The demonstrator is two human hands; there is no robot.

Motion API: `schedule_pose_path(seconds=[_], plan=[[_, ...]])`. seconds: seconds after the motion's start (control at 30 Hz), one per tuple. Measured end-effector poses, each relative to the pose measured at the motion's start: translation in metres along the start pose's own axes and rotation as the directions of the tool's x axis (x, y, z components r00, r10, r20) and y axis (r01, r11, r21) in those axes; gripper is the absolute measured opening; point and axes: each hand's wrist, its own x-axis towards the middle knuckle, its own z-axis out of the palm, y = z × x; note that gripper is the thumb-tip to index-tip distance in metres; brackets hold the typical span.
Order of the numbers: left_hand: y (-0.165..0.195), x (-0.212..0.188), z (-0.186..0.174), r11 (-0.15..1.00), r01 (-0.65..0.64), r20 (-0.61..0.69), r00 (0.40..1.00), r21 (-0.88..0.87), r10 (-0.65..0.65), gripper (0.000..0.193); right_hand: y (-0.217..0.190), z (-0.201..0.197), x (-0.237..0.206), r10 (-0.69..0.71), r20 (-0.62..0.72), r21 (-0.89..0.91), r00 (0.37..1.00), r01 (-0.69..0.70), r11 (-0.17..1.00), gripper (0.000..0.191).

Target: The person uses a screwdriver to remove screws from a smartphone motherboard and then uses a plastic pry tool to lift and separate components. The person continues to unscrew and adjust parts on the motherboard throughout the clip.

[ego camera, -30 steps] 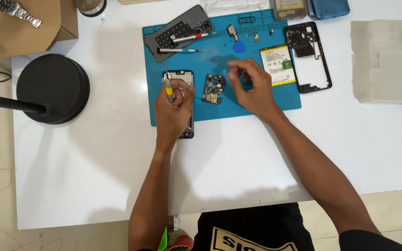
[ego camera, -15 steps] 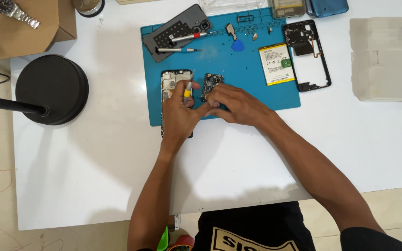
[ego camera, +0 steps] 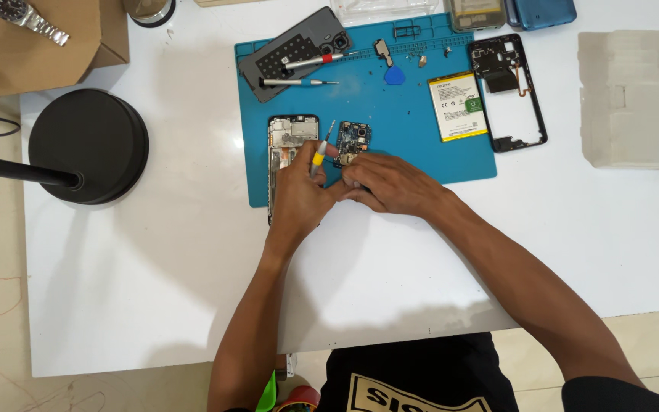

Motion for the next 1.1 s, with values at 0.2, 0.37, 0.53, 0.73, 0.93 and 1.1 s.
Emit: schedule_pose_path(seconds=[0.2, 0.37, 0.53, 0.73, 0.93, 1.1], plan=[[0.000, 0.000, 0.000, 1.000, -0.004, 0.031, 1.000, 0.005, 0.004, 0.046, -0.002, 0.001, -0.002, 0.066, 0.050, 0.020, 0.997, -0.067, 0.998, 0.031], [0.003, 0.001, -0.003, 0.999, 0.000, 0.016, 1.000, -0.032, 0.000, 0.044, 0.001, -0.003, -0.002, 0.003, -0.058, 0.069, 0.998, 0.001, 0.998, 0.036], [0.007, 0.000, -0.002, 0.996, -0.042, -0.093, 0.995, -0.079, 0.035, 0.034, 0.012, -0.015, -0.002, 0.058, -0.390, 0.103, 0.919, -0.018, 0.994, 0.034], [0.012, -0.004, 0.003, 0.991, -0.075, 0.031, 0.996, -0.113, 0.079, 0.021, 0.010, -0.016, -0.001, -0.191, -0.315, -0.399, 0.930, 0.053, 0.916, 0.044], [0.017, -0.018, 0.004, 0.960, -0.278, 0.105, 0.954, -0.041, 0.281, 0.037, 0.013, -0.024, -0.002, -0.246, -0.183, -0.506, 0.952, 0.123, 0.854, 0.045], [0.015, -0.017, 0.001, 0.951, -0.288, 0.114, 0.947, -0.116, 0.301, 0.032, 0.016, -0.025, -0.002, -0.267, -0.127, -0.386, 0.955, 0.200, 0.900, 0.045]])
